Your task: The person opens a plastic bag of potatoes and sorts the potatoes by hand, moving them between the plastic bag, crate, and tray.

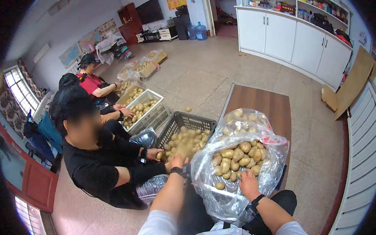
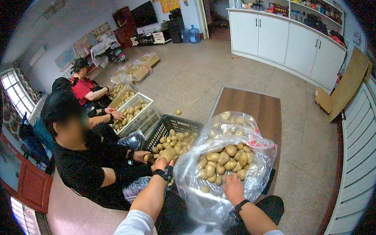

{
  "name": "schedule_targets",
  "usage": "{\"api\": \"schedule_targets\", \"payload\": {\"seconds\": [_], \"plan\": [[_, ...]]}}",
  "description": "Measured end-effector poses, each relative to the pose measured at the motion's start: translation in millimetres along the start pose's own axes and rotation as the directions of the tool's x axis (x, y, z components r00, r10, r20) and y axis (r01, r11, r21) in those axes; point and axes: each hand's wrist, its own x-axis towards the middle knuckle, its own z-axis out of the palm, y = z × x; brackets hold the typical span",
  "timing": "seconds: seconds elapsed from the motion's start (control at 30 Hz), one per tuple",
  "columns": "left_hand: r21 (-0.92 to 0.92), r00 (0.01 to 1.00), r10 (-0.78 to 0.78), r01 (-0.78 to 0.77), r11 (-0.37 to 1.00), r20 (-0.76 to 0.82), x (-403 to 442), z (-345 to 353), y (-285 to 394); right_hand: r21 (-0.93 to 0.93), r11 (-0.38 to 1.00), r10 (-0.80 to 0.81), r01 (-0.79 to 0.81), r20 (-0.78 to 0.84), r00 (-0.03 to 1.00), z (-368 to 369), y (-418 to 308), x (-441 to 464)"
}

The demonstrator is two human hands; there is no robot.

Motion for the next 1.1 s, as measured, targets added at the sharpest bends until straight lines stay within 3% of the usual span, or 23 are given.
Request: {"api": "schedule_targets", "payload": {"seconds": [0.07, 0.17, 0.23, 0.27, 0.3, 0.33, 0.37, 0.43, 0.47, 0.53, 0.57, 0.63, 0.8, 0.87, 0.9, 0.97, 1.03, 1.07, 1.1], "plan": [[0.103, 0.999, -0.028, 0.023, 0.994, 0.042, -0.6, -0.1, -4.0, 0.018, 1.0, -0.009, 0.008, 0.023, 1.0, 0.0, 1.3, -1.2], [0.083, 0.989, -0.139, 0.134, 0.988, 0.052, 1.2, 3.3, -6.3, 0.03, 0.999, -0.015, 0.015, 0.015, 1.0, 0.1, 2.3, -1.7], [-0.195, 0.955, -0.296, 0.297, 0.935, 0.033, 5.3, 6.9, -1.3, 0.02, 1.0, -0.019, 0.019, 0.009, 1.0, 3.7, 5.2, -1.6], [-0.474, 0.91, -0.406, 0.393, 0.788, 0.08, 9.6, 7.9, 4.1, 0.011, 1.0, -0.022, 0.022, 0.006, 1.0, 3.1, 4.9, -1.5], [-0.747, 0.849, -0.496, 0.446, 0.493, 0.179, 13.0, 9.6, 10.3, 0.01, 1.0, -0.02, 0.02, 0.006, 1.0, 2.3, 4.9, -2.3], [-0.891, 0.792, -0.535, 0.43, 0.145, 0.295, 17.6, 11.9, 17.5, 0.021, 0.999, -0.032, 0.031, 0.021, 0.999, 1.4, 5.6, -3.1], [-0.915, 0.764, -0.522, 0.392, -0.093, 0.38, 20.0, 12.3, 24.7, 0.03, 0.999, -0.043, 0.042, 0.037, 0.998, -0.8, 5.2, -3.0], [-0.91, 0.784, -0.462, 0.348, -0.226, 0.415, 20.9, 10.0, 41.3, 0.029, 0.998, -0.047, 0.047, -0.018, 0.999, 2.3, 4.5, -2.4], [-0.912, 0.809, -0.422, 0.342, -0.228, 0.409, 16.6, -0.7, 53.6, 0.029, 0.998, -0.051, 0.053, -0.068, 0.996, 6.0, 4.4, -5.2], [-0.915, 0.854, -0.34, 0.33, -0.232, 0.394, 8.1, -24.6, 79.7, 0.0, 0.999, -0.033, 0.033, -0.004, 0.999, 10.2, 6.2, -6.2], [-0.954, 0.935, -0.213, 0.296, 0.036, 0.282, 8.6, -5.6, 70.0, -0.009, 0.998, -0.055, 0.055, -0.017, 0.998, 14.5, 8.0, -8.0], [-0.901, 0.864, -0.263, 0.388, -0.195, 0.429, -0.3, -33.4, 101.5, -0.022, 0.997, -0.075, 0.075, 0.002, 0.997, 19.5, 11.8, -14.4], [-0.815, 0.807, -0.126, 0.559, -0.154, 0.577, -5.9, -52.6, 122.3, 0.019, 0.999, 0.036, -0.039, 0.137, 0.99, 21.6, 14.6, -16.1], [-0.8, 0.8, -0.067, 0.585, -0.133, 0.596, -12.3, -56.5, 120.2, 0.234, 0.971, 0.032, -0.05, 0.082, 0.996, 34.8, 23.4, -16.6], [-0.801, 0.802, -0.043, 0.591, -0.094, 0.596, -14.6, -59.9, 120.9, 0.24, 0.97, 0.011, -0.037, 0.109, 0.994, 35.2, 25.6, -15.0], [-0.822, 0.824, -0.009, 0.565, -0.069, 0.567, -22.6, -69.0, 122.7, 0.318, 0.947, 0.062, -0.049, -0.031, 0.998, 35.6, 27.6, -7.6], [-0.813, 0.814, -0.027, 0.578, -0.065, 0.581, -26.2, -74.6, 125.8, 0.466, 0.857, 0.179, -0.22, 0.131, 0.975, 30.6, 28.4, 5.1], [-0.79, 0.798, 0.03, 0.601, -0.12, 0.602, -25.2, -78.2, 124.8, 0.486, 0.849, 0.154, -0.205, 0.142, 0.978, 26.0, 15.6, 11.3], [-0.78, 0.784, 0.006, 0.619, -0.089, 0.621, -26.5, -80.2, 128.8, 0.581, 0.756, 0.222, -0.303, 0.208, 0.953, 15.2, 9.1, 16.9]]}}
